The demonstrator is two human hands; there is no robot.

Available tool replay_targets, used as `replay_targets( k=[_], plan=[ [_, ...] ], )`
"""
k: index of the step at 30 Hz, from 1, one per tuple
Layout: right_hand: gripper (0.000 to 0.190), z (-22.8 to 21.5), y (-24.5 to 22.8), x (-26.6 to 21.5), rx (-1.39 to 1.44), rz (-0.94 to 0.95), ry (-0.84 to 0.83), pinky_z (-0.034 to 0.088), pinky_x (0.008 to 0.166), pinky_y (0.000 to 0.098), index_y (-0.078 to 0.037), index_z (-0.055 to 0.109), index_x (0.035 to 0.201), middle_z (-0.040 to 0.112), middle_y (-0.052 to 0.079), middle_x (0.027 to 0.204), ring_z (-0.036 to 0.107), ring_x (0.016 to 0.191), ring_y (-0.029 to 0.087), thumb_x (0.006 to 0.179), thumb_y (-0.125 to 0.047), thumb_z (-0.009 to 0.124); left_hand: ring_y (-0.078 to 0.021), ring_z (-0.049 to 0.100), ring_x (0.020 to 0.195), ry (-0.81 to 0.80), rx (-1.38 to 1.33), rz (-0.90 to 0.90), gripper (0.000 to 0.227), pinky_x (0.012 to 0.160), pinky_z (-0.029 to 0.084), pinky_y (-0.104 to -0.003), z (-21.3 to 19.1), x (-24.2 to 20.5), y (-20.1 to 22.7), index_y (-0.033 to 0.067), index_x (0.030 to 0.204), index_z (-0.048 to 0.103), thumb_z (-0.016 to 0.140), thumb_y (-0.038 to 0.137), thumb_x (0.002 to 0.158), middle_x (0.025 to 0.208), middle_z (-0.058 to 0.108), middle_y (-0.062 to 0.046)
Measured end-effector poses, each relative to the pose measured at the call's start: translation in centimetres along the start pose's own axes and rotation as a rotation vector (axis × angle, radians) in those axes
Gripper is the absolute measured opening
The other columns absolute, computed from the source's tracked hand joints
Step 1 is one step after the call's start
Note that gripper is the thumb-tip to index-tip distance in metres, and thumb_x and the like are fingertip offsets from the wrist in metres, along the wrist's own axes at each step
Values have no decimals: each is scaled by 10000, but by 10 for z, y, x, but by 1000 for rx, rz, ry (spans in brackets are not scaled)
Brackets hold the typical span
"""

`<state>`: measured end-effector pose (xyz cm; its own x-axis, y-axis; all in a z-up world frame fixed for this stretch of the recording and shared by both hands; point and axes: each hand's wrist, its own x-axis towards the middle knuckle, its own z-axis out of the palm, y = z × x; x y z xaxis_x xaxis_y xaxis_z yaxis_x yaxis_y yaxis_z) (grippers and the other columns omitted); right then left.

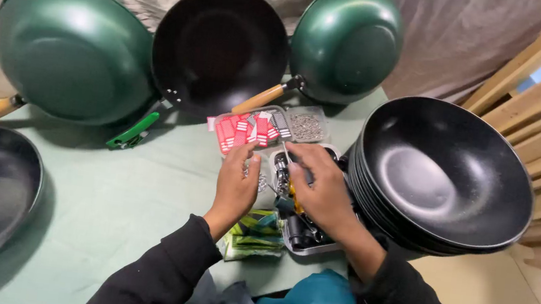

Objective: Attaching a metal bracket to the rim of a wok using a screwdriver and screws.

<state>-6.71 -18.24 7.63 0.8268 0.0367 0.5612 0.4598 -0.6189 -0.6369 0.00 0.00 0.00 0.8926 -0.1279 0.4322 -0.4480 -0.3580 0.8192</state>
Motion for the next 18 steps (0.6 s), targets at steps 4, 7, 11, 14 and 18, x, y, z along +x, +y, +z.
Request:
replay_targets(
  k=[4, 7, 11, 14, 18],
  plan=[
    [295, -77, 2, -19, -130, 74, 115, 616, 787, 351, -113, 748, 1219, 703, 116, 1083, 706, 1031, 301, 942, -104, 647, -451, 672, 1049, -74, -91, 74, 334, 938, 525, -504, 52, 21, 36, 53, 1279, 683, 542, 200, 1014, 1098, 661, -219],
    [284, -130, 38, -41, -311, 128, 177, 607, 750, 350, -126, 763, 1199, 691, 100, 1051, 700, 979, 285, 930, -89, 679, -434, 664, 1045, -101, -78, 127, 331, 949, 510, -499, 107, 38, 43, 63, 1264, 693, 602, 196, 976, 1078, 668, -200],
    [274, -200, 111, -74, -609, 224, 294, 603, 696, 344, -110, 784, 1200, 670, 119, 1018, 701, 903, 296, 932, -105, 730, -378, 668, 1089, -150, -18, 186, 328, 1019, 472, -476, 168, 61, 58, 79, 1226, 711, 637, 221, 940, 1090, 685, -160],
    [260, -244, 160, -102, -863, 273, 334, 557, 830, 395, -109, 800, 1189, 703, 111, 1040, 676, 987, 291, 943, -159, 732, -371, 600, 1161, -213, 38, 131, 378, 1060, 440, -462, 193, 75, 82, 61, 1261, 681, 613, 229, 930, 1172, 649, -162],
    [301, -278, 199, -130, -1078, 377, 380, 517, 950, 455, -20, 782, 1207, 667, 202, 1110, 610, 1095, 359, 943, -149, 721, -386, 548, 1140, -244, 165, 107, 426, 1034, 442, -453, 230, 91, 81, 35, 1304, 657, 607, 181, 907, 1209, 592, -167]
  ],
)
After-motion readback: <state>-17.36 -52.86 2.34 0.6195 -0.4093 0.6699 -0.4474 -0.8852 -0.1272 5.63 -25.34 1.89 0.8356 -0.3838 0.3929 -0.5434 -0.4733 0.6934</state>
